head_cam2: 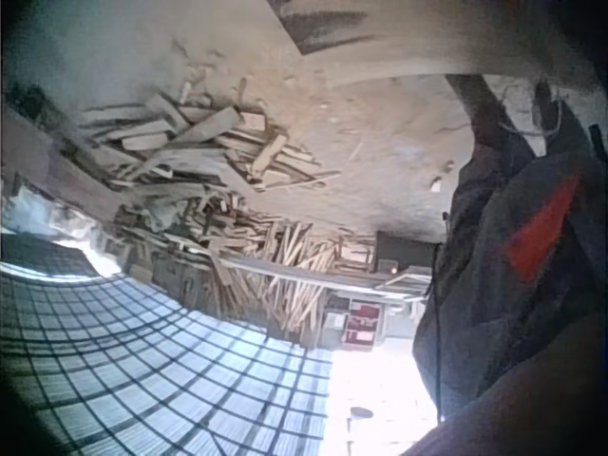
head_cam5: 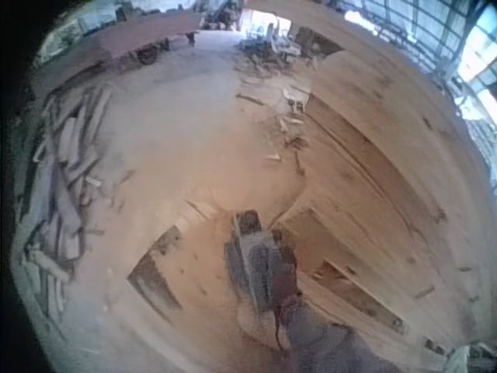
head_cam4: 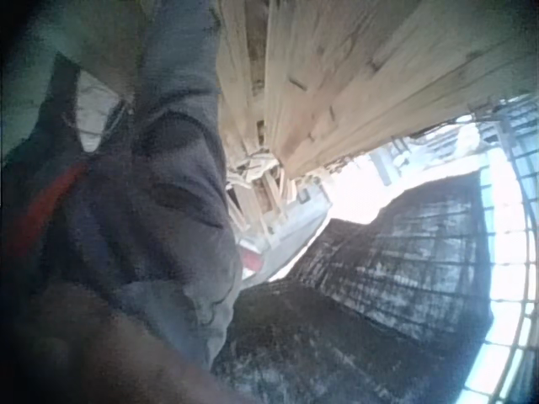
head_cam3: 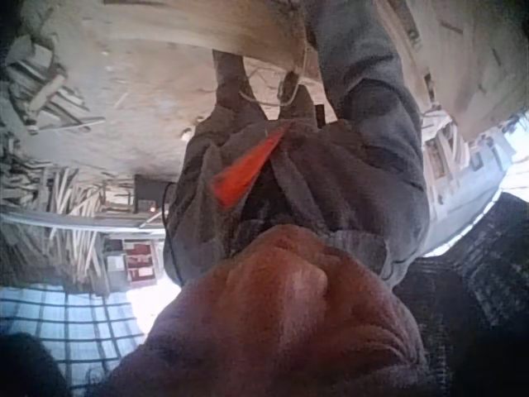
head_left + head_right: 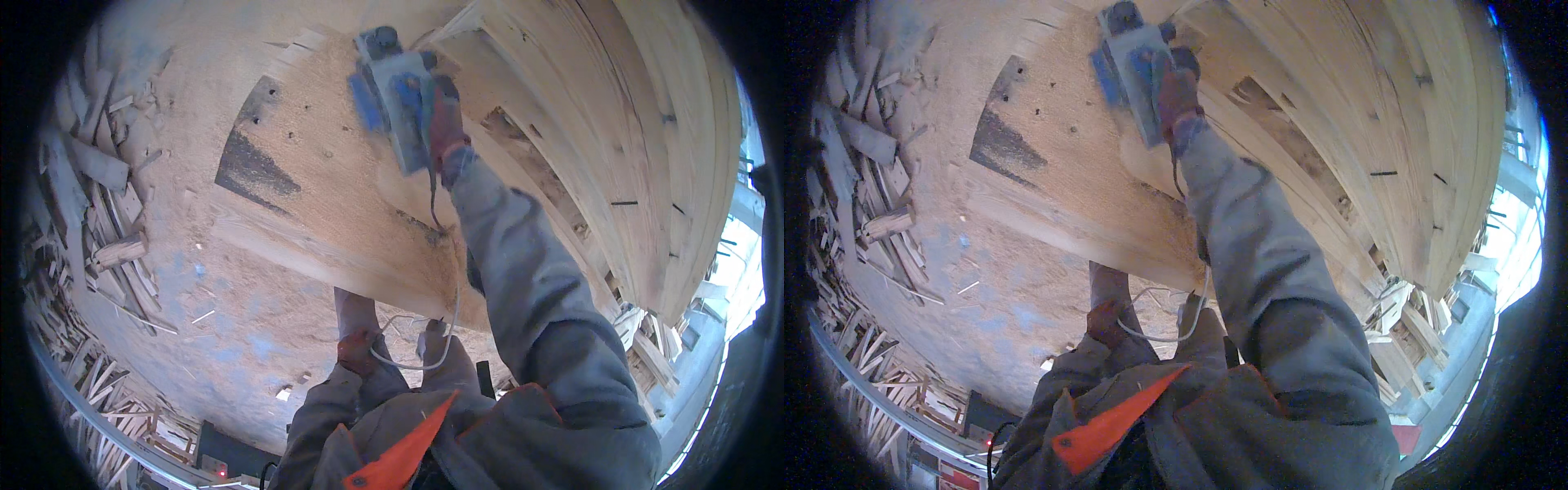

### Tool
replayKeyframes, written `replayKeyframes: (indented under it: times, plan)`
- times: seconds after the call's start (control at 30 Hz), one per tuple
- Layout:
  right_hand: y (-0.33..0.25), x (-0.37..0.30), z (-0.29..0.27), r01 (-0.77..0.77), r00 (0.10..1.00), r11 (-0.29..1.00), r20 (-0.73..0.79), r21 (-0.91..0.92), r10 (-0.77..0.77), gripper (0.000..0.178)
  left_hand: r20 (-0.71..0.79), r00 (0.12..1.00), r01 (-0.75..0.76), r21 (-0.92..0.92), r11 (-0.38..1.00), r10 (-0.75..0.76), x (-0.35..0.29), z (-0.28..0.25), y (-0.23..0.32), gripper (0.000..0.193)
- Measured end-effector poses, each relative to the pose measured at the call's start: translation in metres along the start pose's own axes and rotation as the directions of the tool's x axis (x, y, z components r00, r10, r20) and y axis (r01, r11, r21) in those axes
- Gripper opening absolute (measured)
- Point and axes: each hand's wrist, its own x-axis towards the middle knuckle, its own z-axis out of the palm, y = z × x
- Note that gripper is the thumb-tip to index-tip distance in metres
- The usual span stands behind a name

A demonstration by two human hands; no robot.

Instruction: The person uses a handheld electric sander to smooth the surface of a large curved wooden panel. The sander is moved repeatedly across the panel while the person holds the power cord with the other hand. The panel remains in place throughout the clip.

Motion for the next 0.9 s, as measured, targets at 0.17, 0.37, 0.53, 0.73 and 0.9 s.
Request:
replayKeyframes:
  times: [0.17, 0.37, 0.53, 0.73, 0.9]
  plan:
    - [-0.022, 0.022, -0.004, -0.022, 0.998, 1.0, 0.053, 0.005, 0.022, 0.048, -0.043, 0.997, 0.072, 0.046, 0.996, -0.07, 0.002, 0.014, -0.01, 0.034]
    - [0.036, -0.094, 0.006, -0.243, 0.97, 0.598, 0.188, 0.764, 0.153, 0.054, -0.138, 0.966, -0.205, 0.103, 0.973, 0.218, -0.01, -0.032, 0.011, 0.049]
    - [0.126, -0.245, 0.007, -0.305, 0.951, 0.61, 0.209, 0.732, 0.226, 0.044, -0.01, 0.995, -0.095, -0.03, 0.995, 0.094, 0.002, -0.036, 0.035, 0.063]
    - [0.124, -0.272, -0.003, 0.143, 0.989, 0.987, 0.015, 0.066, -0.145, 0.042, -0.1, 0.972, -0.207, 0.061, 0.976, 0.213, 0.014, -0.016, 0.04, 0.056]
    - [0.049, -0.173, 0.019, -0.248, 0.967, 0.461, 0.187, 0.852, 0.175, 0.039, -0.133, 0.977, -0.168, -0.005, 0.986, 0.166, 0.016, -0.034, 0.043, 0.044]
